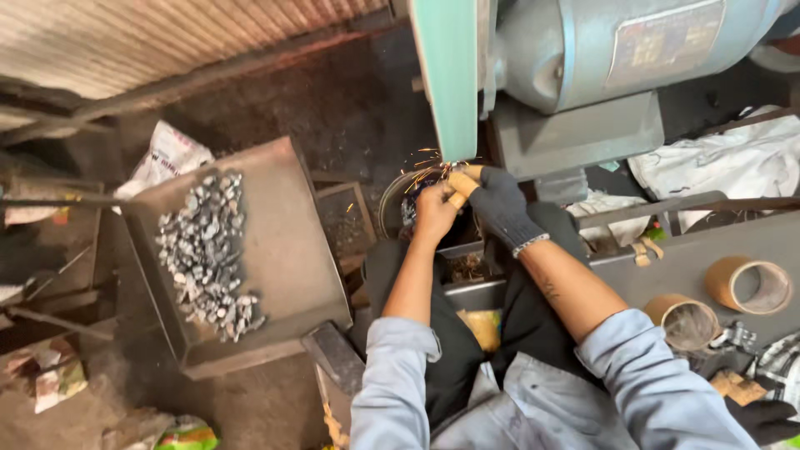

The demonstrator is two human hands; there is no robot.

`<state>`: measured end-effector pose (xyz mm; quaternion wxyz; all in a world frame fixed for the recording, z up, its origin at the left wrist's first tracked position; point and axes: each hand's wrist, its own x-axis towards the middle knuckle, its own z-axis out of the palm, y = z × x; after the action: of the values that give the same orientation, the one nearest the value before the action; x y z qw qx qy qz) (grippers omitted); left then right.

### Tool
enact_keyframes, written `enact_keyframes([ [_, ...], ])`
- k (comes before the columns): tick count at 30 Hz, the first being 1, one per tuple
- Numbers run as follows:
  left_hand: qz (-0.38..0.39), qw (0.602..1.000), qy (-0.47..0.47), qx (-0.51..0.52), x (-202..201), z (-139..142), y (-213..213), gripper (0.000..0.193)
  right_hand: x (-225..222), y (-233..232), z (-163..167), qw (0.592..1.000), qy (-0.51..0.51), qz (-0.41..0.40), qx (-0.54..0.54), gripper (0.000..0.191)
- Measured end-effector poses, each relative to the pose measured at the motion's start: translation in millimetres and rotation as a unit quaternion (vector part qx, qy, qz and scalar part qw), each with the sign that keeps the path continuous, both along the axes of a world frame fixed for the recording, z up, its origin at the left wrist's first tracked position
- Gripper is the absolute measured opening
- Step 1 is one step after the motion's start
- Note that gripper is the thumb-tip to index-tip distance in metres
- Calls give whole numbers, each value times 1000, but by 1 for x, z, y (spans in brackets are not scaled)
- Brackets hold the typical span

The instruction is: The person sits on the floor at a bench grinder and grinds small metal pieces against the spinning abrasive belt, producing sparks. They hold each piece by hand, rotate it during grinding, and place the finished pieces onto a metal tray beside them.

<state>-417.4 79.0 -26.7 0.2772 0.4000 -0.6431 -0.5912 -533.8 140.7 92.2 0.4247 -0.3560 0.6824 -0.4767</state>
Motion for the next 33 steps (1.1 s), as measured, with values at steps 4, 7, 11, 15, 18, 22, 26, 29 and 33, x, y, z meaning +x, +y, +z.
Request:
enact_keyframes([
  [4,-17,1000,-17,8,7,-6,-3,19,4,-1,-3,999,36,-19,8,28],
  [7,-18,991,-52,-122,14,-5,-1,22,9,8,-6,992,120,-24,-19,28],
  [11,65,969,-39,-235,15,9,22,20,20,17,-15,960,259,-80,-67,39],
  [15,113,909,287,281,18,23,58,37,18,25,-30,994,-74,-42,-71,30],
  [18,138,903,272,303,23,25,57,36,11,30,-45,948,-318,-12,-5,32],
  [22,179,963,171,106,10,24,12,36,8,13,-63,862,-501,17,-77,26],
  [26,200,936,251,143,-10,28,-21,32,18,-10,-64,790,-595,38,-147,38],
  [29,237,902,293,210,-5,33,-23,30,20,-11,-46,845,-524,64,-86,47],
  [33,173,969,7,-176,64,36,-24,33,23,7,-5,966,-127,194,-112,50],
])
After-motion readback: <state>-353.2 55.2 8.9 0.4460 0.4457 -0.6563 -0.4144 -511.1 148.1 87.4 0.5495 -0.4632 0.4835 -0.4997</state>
